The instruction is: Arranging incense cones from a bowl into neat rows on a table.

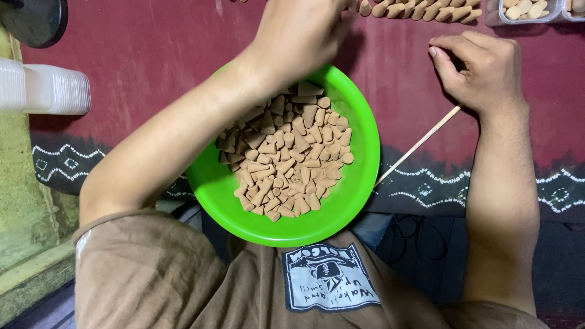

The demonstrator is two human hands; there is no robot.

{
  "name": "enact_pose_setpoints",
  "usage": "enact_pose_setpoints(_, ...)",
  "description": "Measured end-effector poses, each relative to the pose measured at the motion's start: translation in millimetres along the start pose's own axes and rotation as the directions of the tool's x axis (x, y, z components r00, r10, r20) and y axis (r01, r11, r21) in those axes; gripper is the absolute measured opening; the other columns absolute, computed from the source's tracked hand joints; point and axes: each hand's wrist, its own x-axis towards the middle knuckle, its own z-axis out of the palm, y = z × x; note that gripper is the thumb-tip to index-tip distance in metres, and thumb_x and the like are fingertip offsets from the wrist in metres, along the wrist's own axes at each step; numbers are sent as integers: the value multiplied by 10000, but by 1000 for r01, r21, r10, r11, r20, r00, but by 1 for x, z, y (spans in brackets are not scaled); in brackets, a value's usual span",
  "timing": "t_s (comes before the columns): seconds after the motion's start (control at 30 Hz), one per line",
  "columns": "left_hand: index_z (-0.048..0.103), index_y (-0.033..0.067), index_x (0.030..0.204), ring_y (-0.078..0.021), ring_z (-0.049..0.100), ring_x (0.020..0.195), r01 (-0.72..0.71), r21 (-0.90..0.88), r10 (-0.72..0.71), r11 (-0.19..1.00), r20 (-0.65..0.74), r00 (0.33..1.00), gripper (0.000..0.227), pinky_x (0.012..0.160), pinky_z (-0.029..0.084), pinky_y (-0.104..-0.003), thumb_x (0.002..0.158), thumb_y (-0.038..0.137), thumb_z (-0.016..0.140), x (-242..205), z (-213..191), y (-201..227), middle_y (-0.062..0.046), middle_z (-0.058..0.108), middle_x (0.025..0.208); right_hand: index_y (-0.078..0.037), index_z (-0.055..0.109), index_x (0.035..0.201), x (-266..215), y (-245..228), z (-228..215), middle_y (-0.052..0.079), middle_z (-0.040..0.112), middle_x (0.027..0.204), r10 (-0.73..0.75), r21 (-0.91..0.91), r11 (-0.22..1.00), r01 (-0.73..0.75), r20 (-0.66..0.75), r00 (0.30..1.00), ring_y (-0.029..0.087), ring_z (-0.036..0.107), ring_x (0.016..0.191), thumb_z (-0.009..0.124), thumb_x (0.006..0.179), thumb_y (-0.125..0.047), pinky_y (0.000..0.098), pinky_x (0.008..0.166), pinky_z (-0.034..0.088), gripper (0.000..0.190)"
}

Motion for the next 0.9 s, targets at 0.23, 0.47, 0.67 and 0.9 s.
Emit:
enact_pose_setpoints(0.23,589,47,922,-245,590,621,-40,-180,80,983,221,972,226,562,547,-409,1080,210,584,-62,-46,90,-84,596,726,13,858,1160,2,-2,-1,90,778,972,4,-19,1000,-3,9,1000,210,684,808,872,1143,47,323,714,528,41)
enact_pose_setpoints(0.47,628,35,912,-376,679,643,208,-98,-135,973,489,862,313,503,554,-569,1026,327,626,-78,-29,103,-146,663,765,-10,863,1162,1,-5,0,105,785,996,4,-47,999,-4,-1,1000,217,705,823,883,1134,28,330,728,553,51)
enact_pose_setpoints(0.67,648,35,1002,-384,684,679,309,-99,-199,946,577,792,250,568,551,-572,970,284,644,-67,-36,108,-118,645,911,-13,854,1165,3,-7,-2,91,777,984,9,-37,999,-9,8,1000,216,689,808,861,1129,20,330,718,537,49)
enact_pose_setpoints(0.9,671,8,1061,-299,735,802,257,-263,-79,930,539,839,166,719,651,-462,975,150,676,-71,-51,105,-122,690,926,-18,851,1153,6,-9,-5,69,785,987,9,-60,998,-9,4,1000,196,709,829,863,1122,6,316,704,549,41)
